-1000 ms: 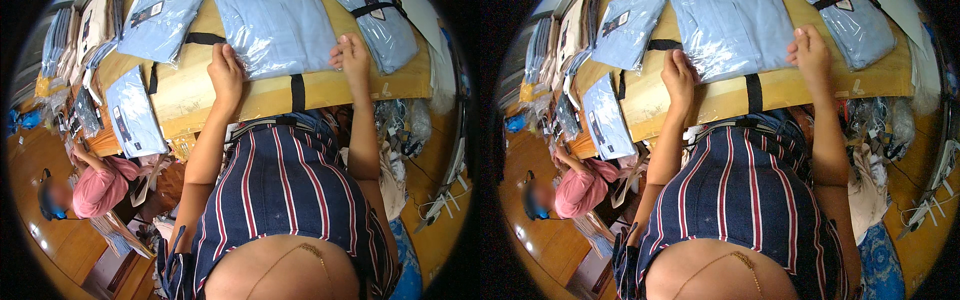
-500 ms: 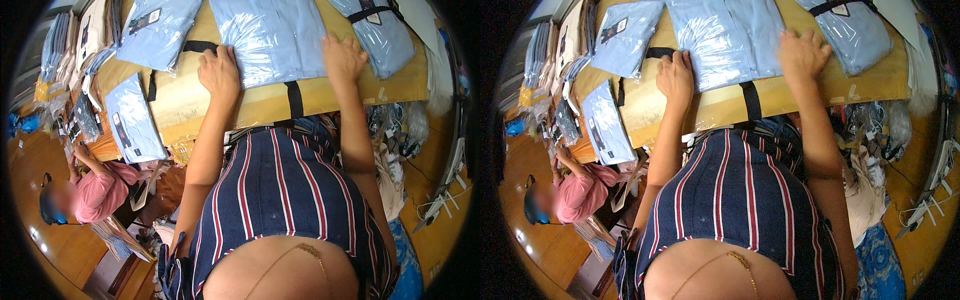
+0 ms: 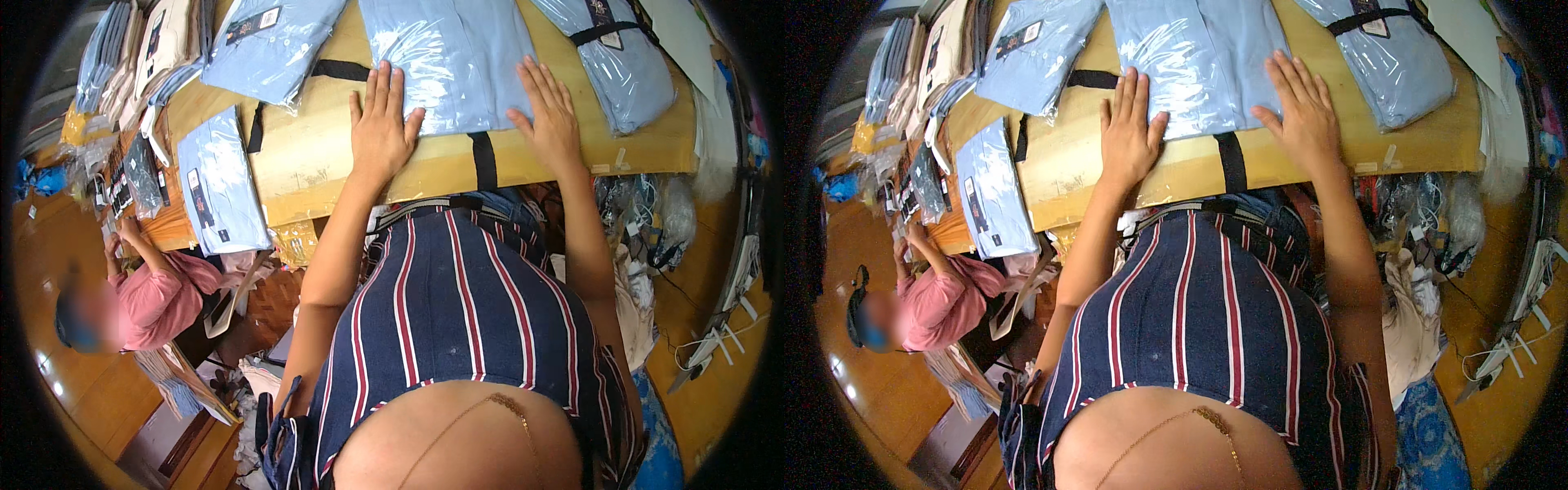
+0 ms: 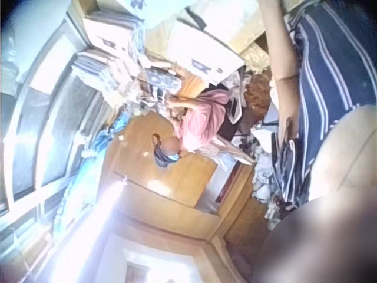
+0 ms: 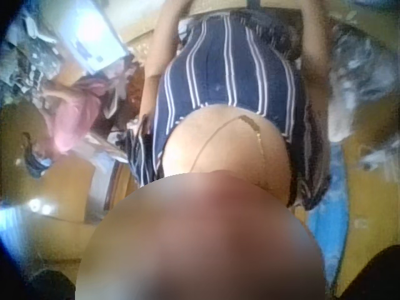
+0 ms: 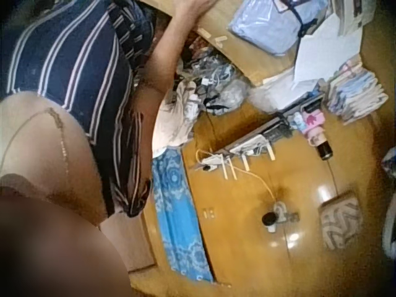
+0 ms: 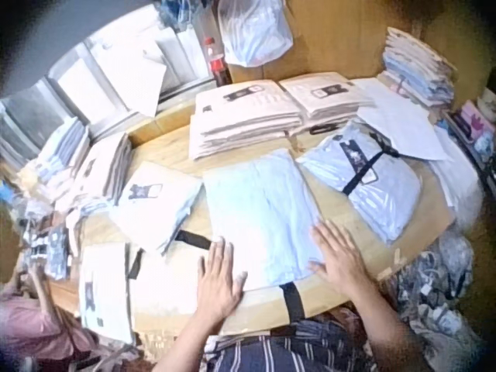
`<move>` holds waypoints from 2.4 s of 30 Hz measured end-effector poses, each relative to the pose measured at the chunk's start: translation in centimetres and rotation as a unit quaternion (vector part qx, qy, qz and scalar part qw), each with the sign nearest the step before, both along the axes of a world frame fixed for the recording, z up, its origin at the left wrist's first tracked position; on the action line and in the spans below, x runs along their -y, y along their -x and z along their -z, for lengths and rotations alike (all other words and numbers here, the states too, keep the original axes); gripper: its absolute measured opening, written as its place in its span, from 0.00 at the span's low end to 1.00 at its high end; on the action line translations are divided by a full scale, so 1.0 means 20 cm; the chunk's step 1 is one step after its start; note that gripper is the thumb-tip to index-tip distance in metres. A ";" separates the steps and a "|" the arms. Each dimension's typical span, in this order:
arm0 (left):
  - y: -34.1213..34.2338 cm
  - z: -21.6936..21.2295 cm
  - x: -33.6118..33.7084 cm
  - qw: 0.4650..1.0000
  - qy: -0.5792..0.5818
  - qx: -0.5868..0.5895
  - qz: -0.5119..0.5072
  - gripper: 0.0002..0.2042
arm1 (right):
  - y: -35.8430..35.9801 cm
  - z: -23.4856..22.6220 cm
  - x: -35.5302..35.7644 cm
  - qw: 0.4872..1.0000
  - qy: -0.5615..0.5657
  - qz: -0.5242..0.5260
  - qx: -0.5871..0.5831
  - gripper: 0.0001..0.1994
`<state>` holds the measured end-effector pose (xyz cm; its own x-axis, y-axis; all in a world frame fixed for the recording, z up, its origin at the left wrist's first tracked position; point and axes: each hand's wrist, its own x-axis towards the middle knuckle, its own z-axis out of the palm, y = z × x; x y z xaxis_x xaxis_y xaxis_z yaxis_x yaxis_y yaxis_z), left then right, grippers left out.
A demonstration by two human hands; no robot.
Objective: The person folds light blue shirts, places them into clear plastic bags, inserts white cardboard stiffeners, and secures each package with a black strap. The person repeats this process for multiple shirts, stacking the finished packages on the table.
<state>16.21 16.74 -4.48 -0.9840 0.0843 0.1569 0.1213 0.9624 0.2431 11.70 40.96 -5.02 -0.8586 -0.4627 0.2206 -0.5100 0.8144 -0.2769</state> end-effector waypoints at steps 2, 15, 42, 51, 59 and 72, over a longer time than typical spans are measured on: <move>-0.04 0.02 0.00 0.999 -0.039 0.008 -0.023 0.29 | 0.01 -0.04 -0.01 0.999 0.033 -0.021 0.006 0.33; -0.08 -0.01 -0.01 0.958 -0.253 -0.108 -0.077 0.19 | -0.08 -0.07 0.03 0.987 0.163 -0.016 0.006 0.33; 0.60 -0.97 0.22 0.709 -0.539 -0.454 0.003 0.08 | 0.71 -1.02 0.36 0.807 0.541 -0.075 -0.225 0.05; 0.08 -0.91 0.22 0.832 -0.383 -0.027 0.400 0.12 | 0.29 -0.67 -0.24 0.849 0.503 -0.145 0.075 0.11; 0.55 -0.30 0.34 0.952 -0.298 -0.023 0.064 0.12 | -0.02 -0.44 0.04 0.940 0.303 -0.096 0.122 0.19; 0.74 -0.05 0.37 0.891 -0.425 0.156 0.040 0.09 | -0.40 -0.28 0.05 0.991 0.013 0.136 0.006 0.11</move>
